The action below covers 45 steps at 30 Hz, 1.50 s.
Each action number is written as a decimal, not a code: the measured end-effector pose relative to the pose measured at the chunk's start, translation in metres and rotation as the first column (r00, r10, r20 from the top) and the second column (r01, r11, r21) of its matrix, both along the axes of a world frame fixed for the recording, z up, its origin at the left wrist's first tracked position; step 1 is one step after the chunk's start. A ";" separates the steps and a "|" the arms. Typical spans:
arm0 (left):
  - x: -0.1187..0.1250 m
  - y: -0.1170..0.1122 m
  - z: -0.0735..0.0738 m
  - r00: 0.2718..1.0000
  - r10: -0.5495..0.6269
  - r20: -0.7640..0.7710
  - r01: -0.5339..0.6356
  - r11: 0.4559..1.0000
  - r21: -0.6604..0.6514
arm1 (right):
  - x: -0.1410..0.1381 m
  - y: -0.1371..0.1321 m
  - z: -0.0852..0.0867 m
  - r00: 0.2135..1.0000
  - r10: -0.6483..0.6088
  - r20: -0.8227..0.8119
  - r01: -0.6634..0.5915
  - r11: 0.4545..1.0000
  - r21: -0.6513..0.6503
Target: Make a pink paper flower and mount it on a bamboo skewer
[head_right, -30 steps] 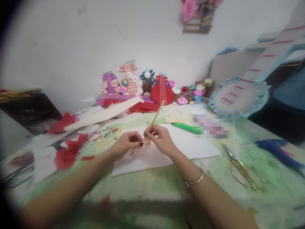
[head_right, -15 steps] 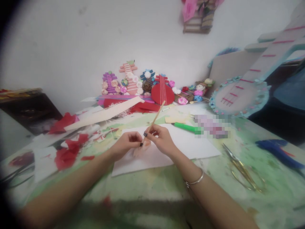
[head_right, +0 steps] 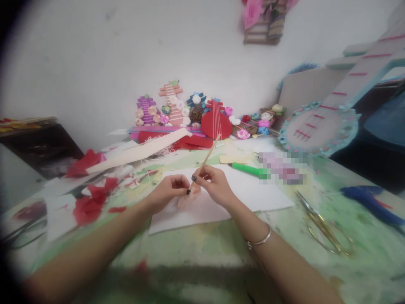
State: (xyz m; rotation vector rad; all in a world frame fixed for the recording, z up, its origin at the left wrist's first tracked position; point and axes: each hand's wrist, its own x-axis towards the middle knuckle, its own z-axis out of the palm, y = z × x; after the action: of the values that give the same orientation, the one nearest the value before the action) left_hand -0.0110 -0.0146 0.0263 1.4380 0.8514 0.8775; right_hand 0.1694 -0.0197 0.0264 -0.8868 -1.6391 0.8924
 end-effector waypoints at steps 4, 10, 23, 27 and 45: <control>0.000 0.000 -0.001 1.000 -0.007 0.003 0.007 1.000 -0.001 | 0.000 0.000 0.000 1.000 0.004 -0.007 -0.004 1.000 -0.012; -0.001 0.001 -0.001 0.999 -0.034 0.023 0.034 0.999 -0.007 | -0.001 -0.002 0.004 0.999 -0.015 -0.048 0.012 0.999 -0.051; -0.001 0.002 -0.005 0.998 -0.058 -0.032 0.056 0.997 -0.057 | 0.012 0.005 0.008 0.921 -0.193 -0.339 0.212 0.977 0.017; -0.002 0.004 -0.003 0.996 -0.001 -0.091 -0.001 1.000 -0.019 | 0.011 0.006 0.006 0.923 -0.200 -0.330 0.212 0.977 0.000; 0.001 -0.004 -0.003 0.924 -0.010 -0.382 0.154 0.925 0.348 | 0.007 0.003 0.010 0.932 -0.240 -0.271 0.230 0.971 -0.068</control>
State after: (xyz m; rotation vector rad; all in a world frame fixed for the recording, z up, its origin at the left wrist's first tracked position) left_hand -0.0095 -0.0188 0.0231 2.0085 0.9271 0.7332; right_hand 0.1760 -0.0171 0.0368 -0.9157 -1.2503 0.8383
